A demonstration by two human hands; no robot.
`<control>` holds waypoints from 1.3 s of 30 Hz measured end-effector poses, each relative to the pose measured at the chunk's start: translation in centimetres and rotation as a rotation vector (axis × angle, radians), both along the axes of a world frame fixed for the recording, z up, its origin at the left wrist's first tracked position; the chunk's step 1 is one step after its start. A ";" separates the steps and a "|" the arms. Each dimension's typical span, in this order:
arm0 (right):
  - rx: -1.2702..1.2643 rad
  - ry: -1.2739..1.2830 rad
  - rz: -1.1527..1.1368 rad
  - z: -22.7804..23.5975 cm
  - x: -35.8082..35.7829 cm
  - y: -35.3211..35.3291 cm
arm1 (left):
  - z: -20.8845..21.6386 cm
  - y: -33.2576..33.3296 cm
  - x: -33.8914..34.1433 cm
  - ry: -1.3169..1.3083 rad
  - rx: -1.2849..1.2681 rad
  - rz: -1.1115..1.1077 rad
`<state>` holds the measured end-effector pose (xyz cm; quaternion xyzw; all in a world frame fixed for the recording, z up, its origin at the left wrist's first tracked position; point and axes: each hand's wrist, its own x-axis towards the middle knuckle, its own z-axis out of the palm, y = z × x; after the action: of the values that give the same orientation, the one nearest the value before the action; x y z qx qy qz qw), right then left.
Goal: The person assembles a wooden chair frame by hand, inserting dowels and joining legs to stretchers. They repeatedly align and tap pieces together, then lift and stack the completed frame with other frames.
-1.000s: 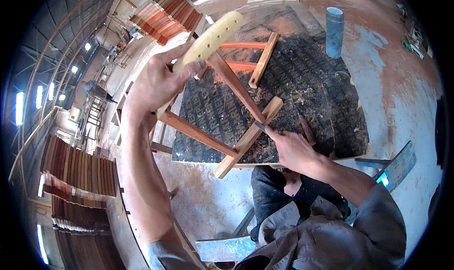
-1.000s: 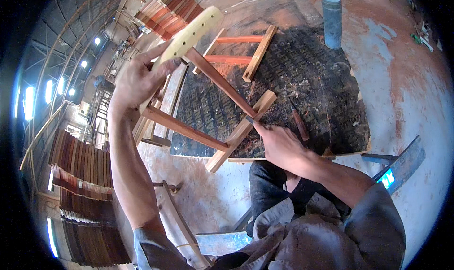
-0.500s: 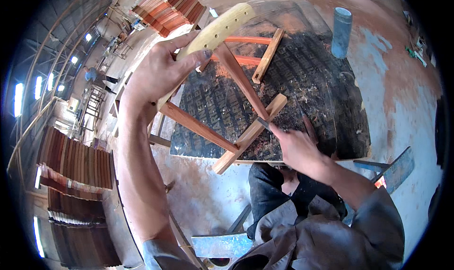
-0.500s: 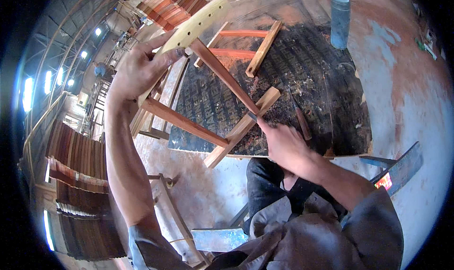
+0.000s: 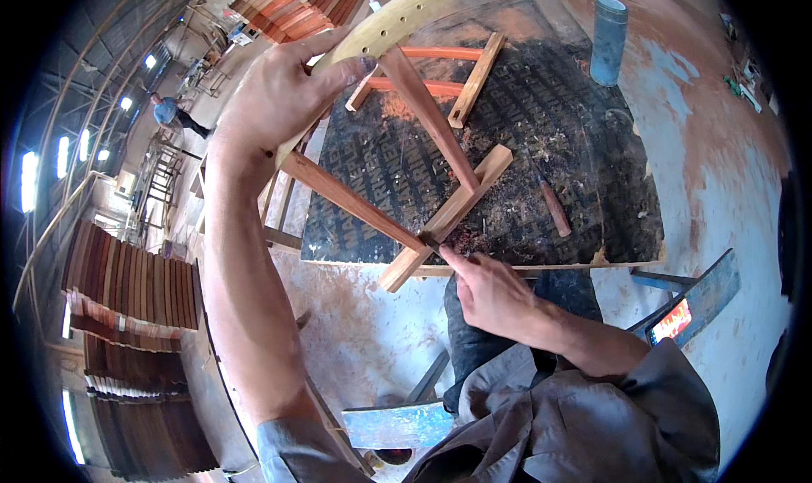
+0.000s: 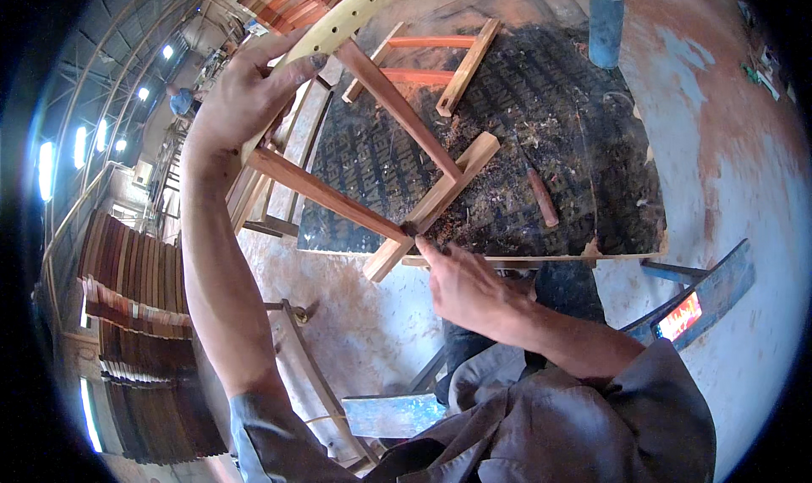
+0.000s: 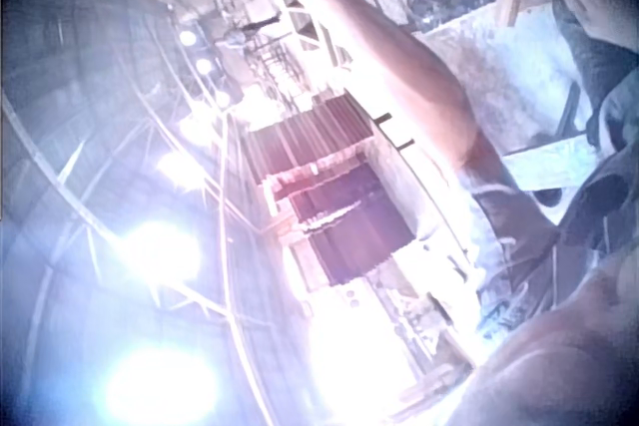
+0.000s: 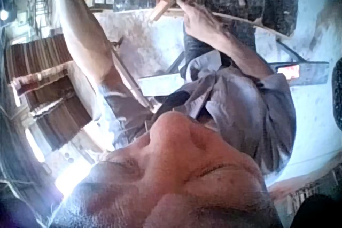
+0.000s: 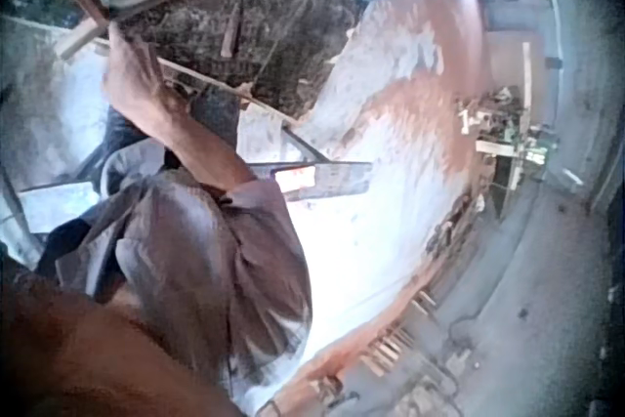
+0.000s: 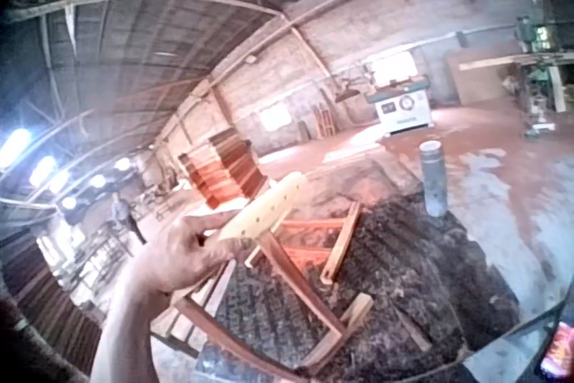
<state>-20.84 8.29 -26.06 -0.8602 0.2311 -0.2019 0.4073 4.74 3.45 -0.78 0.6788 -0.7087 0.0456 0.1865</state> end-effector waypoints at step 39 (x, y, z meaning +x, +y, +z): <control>0.063 0.088 0.024 0.2 1.1 4.4 | 1.9 2.0 -4.3 0.026 0.140 0.177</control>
<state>-19.77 12.72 -25.88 -0.8577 0.2445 -0.1519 0.4260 0.41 5.41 1.11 0.7507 -0.6449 0.0036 0.1433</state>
